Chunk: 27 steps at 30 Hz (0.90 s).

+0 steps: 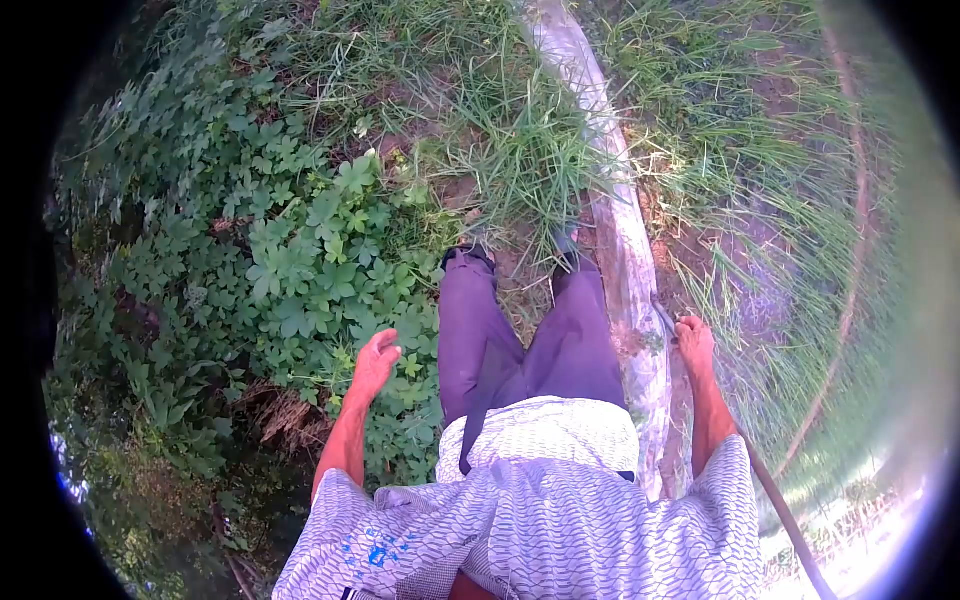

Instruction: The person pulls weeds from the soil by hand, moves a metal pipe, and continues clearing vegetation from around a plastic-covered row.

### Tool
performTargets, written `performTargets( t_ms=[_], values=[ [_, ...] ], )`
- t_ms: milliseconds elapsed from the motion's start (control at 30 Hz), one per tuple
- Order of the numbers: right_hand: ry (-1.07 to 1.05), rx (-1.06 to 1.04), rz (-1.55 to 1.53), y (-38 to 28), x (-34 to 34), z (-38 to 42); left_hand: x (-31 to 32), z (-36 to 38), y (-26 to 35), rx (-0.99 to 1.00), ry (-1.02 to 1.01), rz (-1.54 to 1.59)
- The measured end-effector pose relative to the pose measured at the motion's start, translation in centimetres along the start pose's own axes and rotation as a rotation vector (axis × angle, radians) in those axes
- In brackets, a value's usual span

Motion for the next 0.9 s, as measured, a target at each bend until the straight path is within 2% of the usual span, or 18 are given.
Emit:
performTargets(
  t_ms=[133,267,300,367,400,433,500,567,633,667,700,733,767,800,833,867,900],
  values=[
    [0.026,0.052,-0.106,-5.5,2.8,1.5,-2.9,-5.5,3.6,0.087,-0.057,-0.223],
    [0.024,0.150,-0.298,-4.0,8.8,1.1,-0.1,-12.9,12.5,0.255,-0.255,-0.533],
    [0.010,0.193,-0.336,-3.4,10.7,0.4,2.1,-14.8,15.1,0.334,-0.328,-0.637],
    [-0.002,0.266,-0.435,-2.4,15.1,-2.0,8.7,-17.1,19.0,0.624,-0.565,-0.756],
    [0.009,0.239,-0.445,-1.8,17.1,-3.9,12.5,-18.0,19.2,0.607,-0.703,-0.839],
    [0.009,0.228,-0.389,-1.3,19.0,-6.3,16.7,-19.5,17.7,0.755,-0.830,-0.930],
    [0.002,0.191,-0.280,-0.6,23.0,-12.5,25.5,-21.8,14.1,0.806,-1.089,-1.151],
    [0.164,0.013,-0.167,-1.3,25.1,-18.4,33.9,-23.7,12.9,0.757,-1.231,-0.792],
    [0.091,0.159,-0.432,-1.1,28.4,-22.8,41.5,-26.1,15.0,1.105,-1.118,-0.742],
    [0.182,-0.048,-0.351,-0.6,29.3,-26.5,44.2,-29.5,15.5,0.804,-1.047,-0.581],
    [0.260,-0.256,-0.261,-0.6,30.6,-29.1,45.8,-30.8,17.4,1.185,-0.896,-0.554],
    [0.292,-0.364,-0.080,-1.5,31.6,-30.7,47.3,-33.3,16.7,1.173,-0.935,-0.897],
    [0.329,-0.477,0.100,-3.5,32.6,-32.0,47.0,-34.8,16.8,1.382,-0.877,-1.099],
    [0.315,-0.447,0.070,-4.5,33.4,-33.4,45.6,-37.1,16.7,1.570,-0.898,-1.035],
    [0.282,-0.314,-0.091,-5.4,33.7,-34.4,44.0,-40.6,15.4,1.665,-0.828,-1.221],
    [0.268,-0.180,-0.255,-6.2,34.2,-35.1,41.9,-45.3,13.5,1.435,-0.843,-1.681],
    [0.293,-0.178,-0.407,-5.8,36.6,-37.3,39.0,-47.6,13.5,1.391,-0.840,-1.652]
  ],
)
Point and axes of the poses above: each hand's wrist, its own z-axis away from the middle knuckle, its own x-axis out of the palm, y = z × x, the point moved 10 cm from there along -z, towards the middle knuckle, and after that the axes turned 2 degrees about z, right-handed, at the moved point
